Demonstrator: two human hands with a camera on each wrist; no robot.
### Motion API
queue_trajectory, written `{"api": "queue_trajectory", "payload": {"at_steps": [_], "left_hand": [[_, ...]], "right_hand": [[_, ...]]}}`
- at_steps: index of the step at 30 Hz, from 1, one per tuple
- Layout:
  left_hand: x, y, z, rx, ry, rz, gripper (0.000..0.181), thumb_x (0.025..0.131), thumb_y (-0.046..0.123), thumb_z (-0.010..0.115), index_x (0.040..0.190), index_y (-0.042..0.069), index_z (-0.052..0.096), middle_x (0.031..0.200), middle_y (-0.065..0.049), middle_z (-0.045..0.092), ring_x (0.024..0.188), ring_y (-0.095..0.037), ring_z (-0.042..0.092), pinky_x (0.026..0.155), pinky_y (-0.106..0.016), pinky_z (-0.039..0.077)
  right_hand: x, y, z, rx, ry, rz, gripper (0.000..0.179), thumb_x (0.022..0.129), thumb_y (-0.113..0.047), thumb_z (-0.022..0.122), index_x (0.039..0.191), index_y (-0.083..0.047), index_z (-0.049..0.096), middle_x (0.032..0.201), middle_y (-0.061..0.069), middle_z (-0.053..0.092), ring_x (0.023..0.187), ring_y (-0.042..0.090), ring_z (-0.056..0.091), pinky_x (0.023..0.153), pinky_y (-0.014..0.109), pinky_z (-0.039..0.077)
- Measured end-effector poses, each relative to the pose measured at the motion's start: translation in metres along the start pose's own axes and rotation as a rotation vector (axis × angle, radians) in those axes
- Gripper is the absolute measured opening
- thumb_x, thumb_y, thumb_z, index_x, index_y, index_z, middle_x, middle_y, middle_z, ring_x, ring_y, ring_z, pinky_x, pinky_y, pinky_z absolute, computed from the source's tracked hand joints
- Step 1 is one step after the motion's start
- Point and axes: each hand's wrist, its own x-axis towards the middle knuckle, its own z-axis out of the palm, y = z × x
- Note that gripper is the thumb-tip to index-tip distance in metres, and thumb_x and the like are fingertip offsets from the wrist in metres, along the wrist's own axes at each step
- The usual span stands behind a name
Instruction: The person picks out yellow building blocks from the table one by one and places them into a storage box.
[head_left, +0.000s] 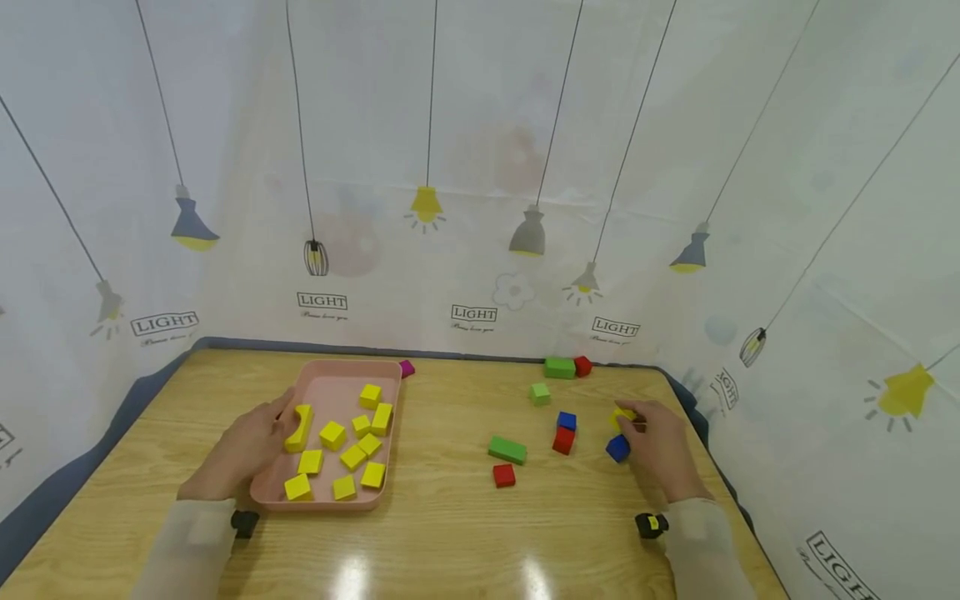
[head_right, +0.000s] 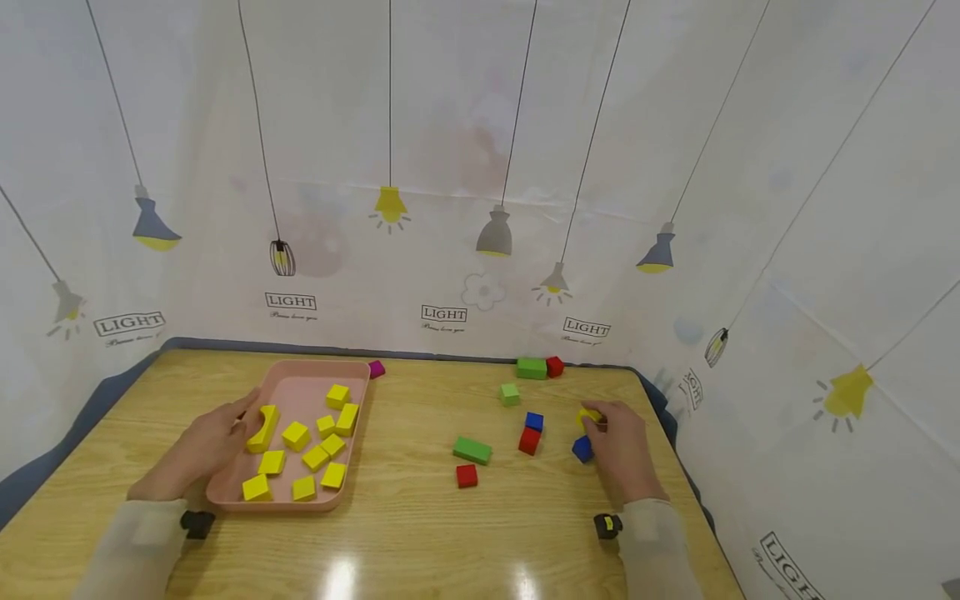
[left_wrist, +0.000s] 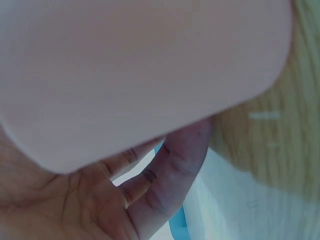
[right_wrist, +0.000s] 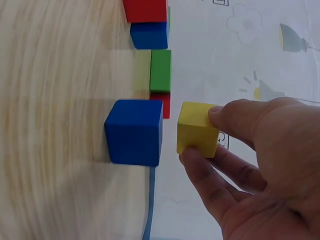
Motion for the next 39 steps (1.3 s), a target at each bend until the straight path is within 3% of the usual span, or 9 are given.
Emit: {"api": "queue_trajectory", "payload": {"at_steps": [7, 12, 16, 20, 25, 31, 34, 37, 39], "left_hand": [[0.0, 0.002, 0.0, 0.002, -0.007, -0.012, 0.065, 0.12, 0.01, 0.05, 0.179, -0.009, 0.027, 0.165, -0.045, 0.056, 0.119, -0.046, 0.069, 0.111, -0.069, 0.063], [0.0, 0.001, 0.001, 0.005, -0.004, 0.001, 0.065, 0.121, 0.011, 0.049, 0.178, -0.01, 0.028, 0.159, -0.044, 0.06, 0.111, -0.042, 0.068, 0.107, -0.067, 0.064], [0.001, 0.0, 0.001, -0.017, -0.025, -0.021, 0.066, 0.121, 0.011, 0.048, 0.18, -0.008, 0.025, 0.162, -0.044, 0.058, 0.109, -0.04, 0.066, 0.095, -0.054, 0.062], [0.002, 0.0, 0.001, -0.028, -0.031, -0.022, 0.066, 0.122, 0.013, 0.048, 0.18, -0.008, 0.025, 0.162, -0.043, 0.059, 0.108, -0.039, 0.066, 0.09, -0.048, 0.059], [0.002, 0.0, 0.001, -0.02, -0.015, 0.002, 0.066, 0.124, 0.019, 0.05, 0.179, -0.009, 0.026, 0.15, -0.039, 0.068, 0.1, -0.034, 0.065, 0.088, -0.047, 0.057], [0.003, -0.001, 0.002, -0.015, -0.021, -0.009, 0.068, 0.124, 0.02, 0.05, 0.18, -0.009, 0.025, 0.164, -0.043, 0.057, 0.109, -0.039, 0.065, 0.094, -0.052, 0.059], [0.003, -0.001, 0.002, -0.011, -0.022, -0.01, 0.067, 0.123, 0.018, 0.05, 0.179, -0.009, 0.025, 0.166, -0.044, 0.055, 0.114, -0.043, 0.066, 0.104, -0.063, 0.064], [0.002, -0.001, 0.002, -0.005, -0.012, -0.007, 0.067, 0.122, 0.016, 0.05, 0.179, -0.009, 0.026, 0.166, -0.044, 0.055, 0.124, -0.051, 0.069, 0.116, -0.075, 0.059], [0.002, -0.001, 0.002, -0.003, -0.009, -0.004, 0.066, 0.122, 0.015, 0.05, 0.179, -0.009, 0.027, 0.166, -0.044, 0.055, 0.128, -0.053, 0.069, 0.118, -0.078, 0.057]], "right_hand": [[0.008, -0.018, 0.009, 0.025, -0.031, -0.054, 0.035, 0.111, -0.005, 0.077, 0.146, 0.001, 0.079, 0.138, 0.029, 0.078, 0.115, 0.042, 0.082, 0.101, 0.057, 0.073], [0.014, -0.033, 0.018, 0.056, -0.061, -0.076, 0.035, 0.111, -0.006, 0.078, 0.145, 0.001, 0.079, 0.133, 0.027, 0.079, 0.113, 0.04, 0.081, 0.102, 0.056, 0.073], [0.018, -0.046, 0.026, 0.058, -0.078, -0.065, 0.034, 0.111, -0.009, 0.078, 0.145, -0.002, 0.08, 0.136, 0.025, 0.079, 0.113, 0.037, 0.081, 0.102, 0.056, 0.073], [0.02, -0.062, 0.034, 0.067, -0.084, -0.067, 0.033, 0.111, -0.009, 0.079, 0.143, -0.003, 0.081, 0.134, 0.023, 0.079, 0.113, 0.035, 0.081, 0.101, 0.053, 0.074], [0.026, -0.082, 0.049, 0.08, -0.084, -0.15, 0.032, 0.109, -0.009, 0.081, 0.14, -0.002, 0.083, 0.13, 0.021, 0.081, 0.109, 0.035, 0.085, 0.095, 0.048, 0.075], [0.032, -0.105, 0.071, 0.135, -0.122, -0.2, 0.03, 0.109, -0.009, 0.081, 0.139, -0.004, 0.084, 0.133, 0.018, 0.083, 0.11, 0.03, 0.084, 0.097, 0.046, 0.075], [0.033, -0.118, 0.081, 0.163, -0.137, -0.218, 0.028, 0.108, -0.007, 0.082, 0.136, -0.004, 0.085, 0.131, 0.019, 0.083, 0.109, 0.03, 0.084, 0.096, 0.044, 0.075], [0.034, -0.132, 0.088, 0.168, -0.154, -0.246, 0.028, 0.107, -0.007, 0.084, 0.135, -0.005, 0.086, 0.127, 0.018, 0.083, 0.105, 0.029, 0.085, 0.092, 0.042, 0.075], [0.036, -0.141, 0.093, 0.163, -0.17, -0.27, 0.028, 0.107, -0.007, 0.084, 0.135, -0.005, 0.086, 0.125, 0.017, 0.083, 0.103, 0.028, 0.084, 0.091, 0.04, 0.075]]}}
